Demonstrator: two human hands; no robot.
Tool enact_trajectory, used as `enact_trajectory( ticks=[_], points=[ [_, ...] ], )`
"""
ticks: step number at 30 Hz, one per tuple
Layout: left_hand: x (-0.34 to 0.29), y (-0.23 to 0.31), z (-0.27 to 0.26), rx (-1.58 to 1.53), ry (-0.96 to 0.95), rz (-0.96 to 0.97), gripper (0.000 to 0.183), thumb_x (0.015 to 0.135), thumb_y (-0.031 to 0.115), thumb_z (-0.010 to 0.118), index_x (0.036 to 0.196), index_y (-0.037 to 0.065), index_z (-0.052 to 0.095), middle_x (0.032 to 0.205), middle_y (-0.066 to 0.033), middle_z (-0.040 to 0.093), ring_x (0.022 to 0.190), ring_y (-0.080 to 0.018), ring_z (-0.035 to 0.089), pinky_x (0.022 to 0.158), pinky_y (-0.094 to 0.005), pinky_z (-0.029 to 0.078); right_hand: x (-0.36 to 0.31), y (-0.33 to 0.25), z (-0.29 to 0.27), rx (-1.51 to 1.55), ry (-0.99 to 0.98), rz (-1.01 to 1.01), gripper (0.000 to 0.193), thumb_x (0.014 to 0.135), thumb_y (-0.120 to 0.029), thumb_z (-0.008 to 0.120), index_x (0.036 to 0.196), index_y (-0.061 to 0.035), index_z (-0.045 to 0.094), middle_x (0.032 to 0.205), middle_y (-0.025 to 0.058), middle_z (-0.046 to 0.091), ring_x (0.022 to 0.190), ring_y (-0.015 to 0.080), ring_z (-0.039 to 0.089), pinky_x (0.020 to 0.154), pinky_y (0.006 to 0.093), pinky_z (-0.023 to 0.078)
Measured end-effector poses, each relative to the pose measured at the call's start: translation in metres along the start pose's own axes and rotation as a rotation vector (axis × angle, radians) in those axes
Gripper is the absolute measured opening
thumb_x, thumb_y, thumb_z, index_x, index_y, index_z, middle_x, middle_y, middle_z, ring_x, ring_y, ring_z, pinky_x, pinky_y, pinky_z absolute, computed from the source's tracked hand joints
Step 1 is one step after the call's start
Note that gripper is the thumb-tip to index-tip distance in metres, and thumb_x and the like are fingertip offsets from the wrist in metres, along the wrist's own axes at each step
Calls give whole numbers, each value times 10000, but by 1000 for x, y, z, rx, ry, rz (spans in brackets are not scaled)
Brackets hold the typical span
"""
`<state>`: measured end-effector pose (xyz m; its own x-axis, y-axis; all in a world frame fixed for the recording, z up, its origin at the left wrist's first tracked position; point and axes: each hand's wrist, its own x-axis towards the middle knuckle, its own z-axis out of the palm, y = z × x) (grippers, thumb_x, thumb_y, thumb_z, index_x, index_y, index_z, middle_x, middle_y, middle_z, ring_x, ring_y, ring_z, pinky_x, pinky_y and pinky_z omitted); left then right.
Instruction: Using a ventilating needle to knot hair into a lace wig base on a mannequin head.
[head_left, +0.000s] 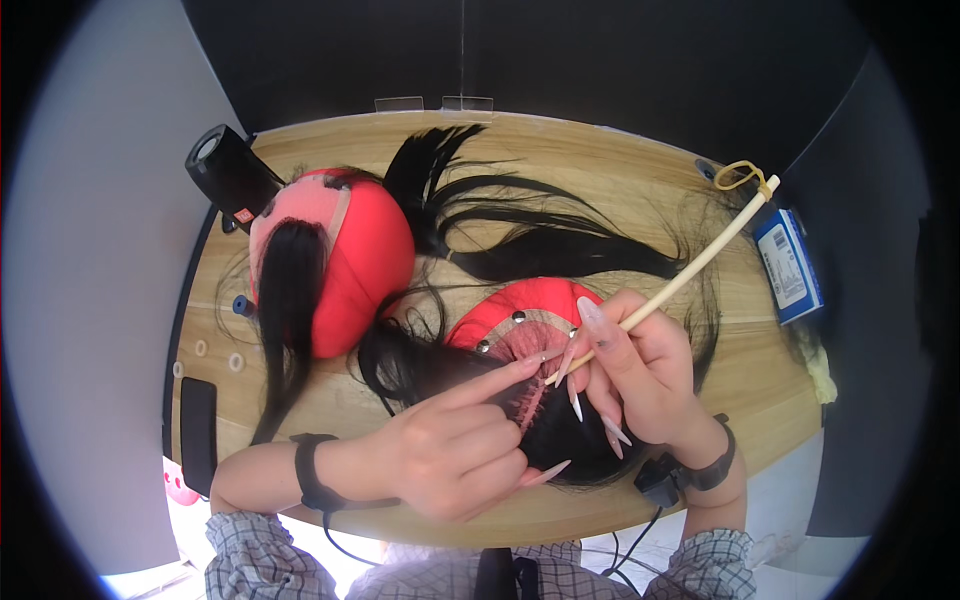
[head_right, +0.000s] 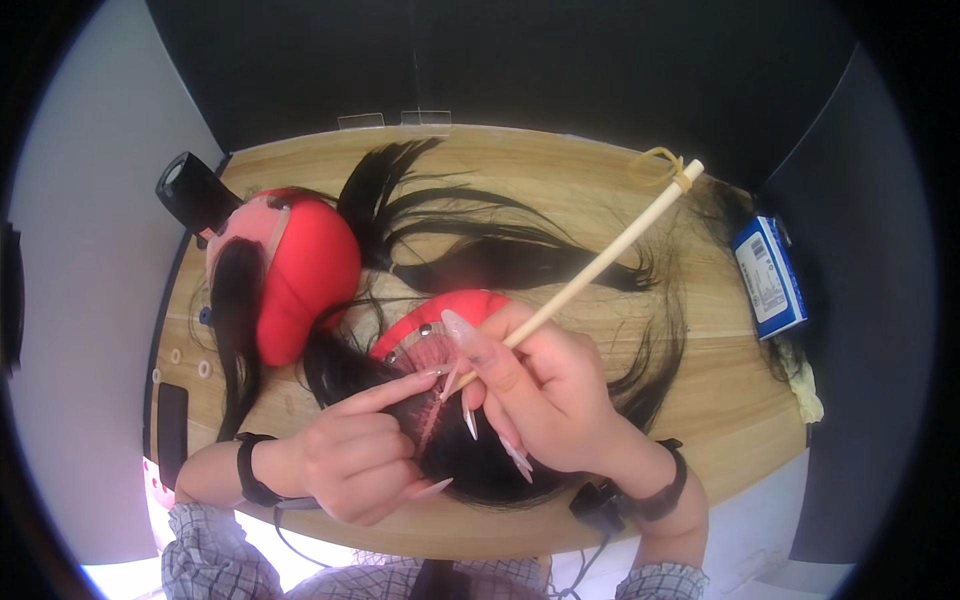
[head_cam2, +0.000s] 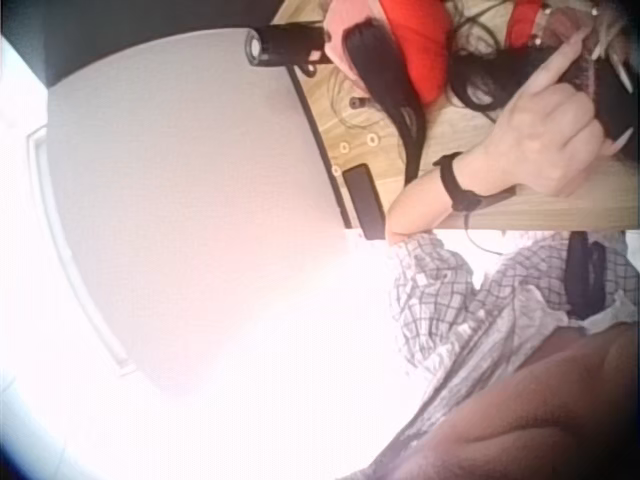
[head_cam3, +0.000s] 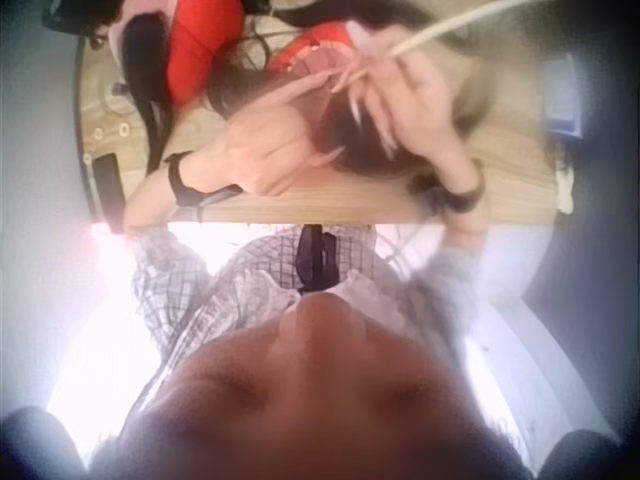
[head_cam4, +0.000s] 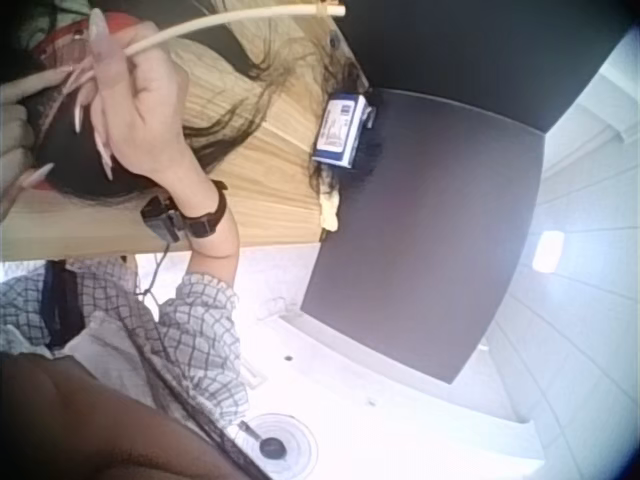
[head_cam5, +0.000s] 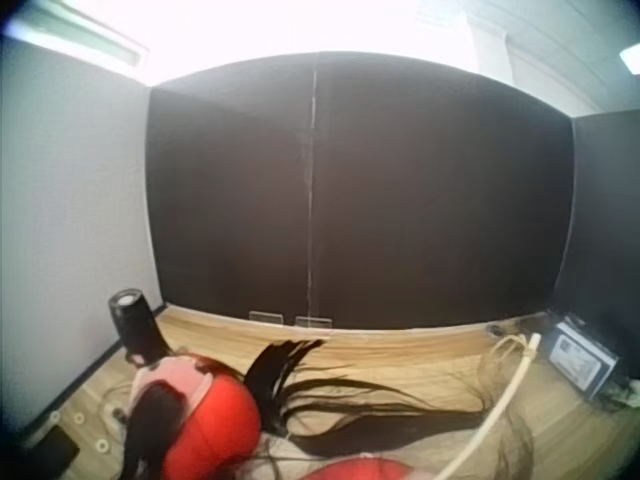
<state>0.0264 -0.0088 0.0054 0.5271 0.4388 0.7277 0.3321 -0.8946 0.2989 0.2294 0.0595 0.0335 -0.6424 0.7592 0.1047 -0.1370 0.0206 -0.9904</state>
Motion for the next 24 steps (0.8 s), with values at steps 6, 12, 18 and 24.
enact_trajectory(
  ticks=[6, 12, 18, 24],
  points=[
    [14, 7, -7, 348, 67, 21, 221, 775, 118, 696, 636, 25, 552, 621, -42, 473, 526, -170, 461, 854, -482, 549, 2, 0, -1, 12, -15, -2, 197, 1026, -163, 443, 972, -13, 560, 728, 51, 607, 445, 5, 449, 403, 156, 343],
    [16, 11, -5, 710, -13, 2, 223, 767, 226, 702, 687, 61, 576, 671, -25, 481, 622, -181, 484, 659, -350, 465, 4, -4, 0, 38, -8, 59, 199, 1019, -163, 470, 936, -22, 582, 685, 28, 595, 443, 2, 440, 406, 158, 330],
    [21, 15, -2, 729, -74, -149, 179, 730, 196, 694, 741, 63, 573, 694, -30, 462, 623, -204, 464, 633, -351, 397, 5, -1, 0, -33, -34, -24, 213, 1033, -184, 422, 973, -7, 524, 683, 74, 589, 390, 17, 400, 364, 165, 311],
    [24, 9, -1, 624, -104, -195, 159, 685, 154, 666, 716, 64, 538, 692, -37, 430, 630, -215, 460, 646, -366, 391, 5, -2, 1, 46, 25, 49, 212, 1012, -150, 481, 889, -11, 582, 642, 22, 579, 428, 17, 463, 402, 175, 352]
  ],
)
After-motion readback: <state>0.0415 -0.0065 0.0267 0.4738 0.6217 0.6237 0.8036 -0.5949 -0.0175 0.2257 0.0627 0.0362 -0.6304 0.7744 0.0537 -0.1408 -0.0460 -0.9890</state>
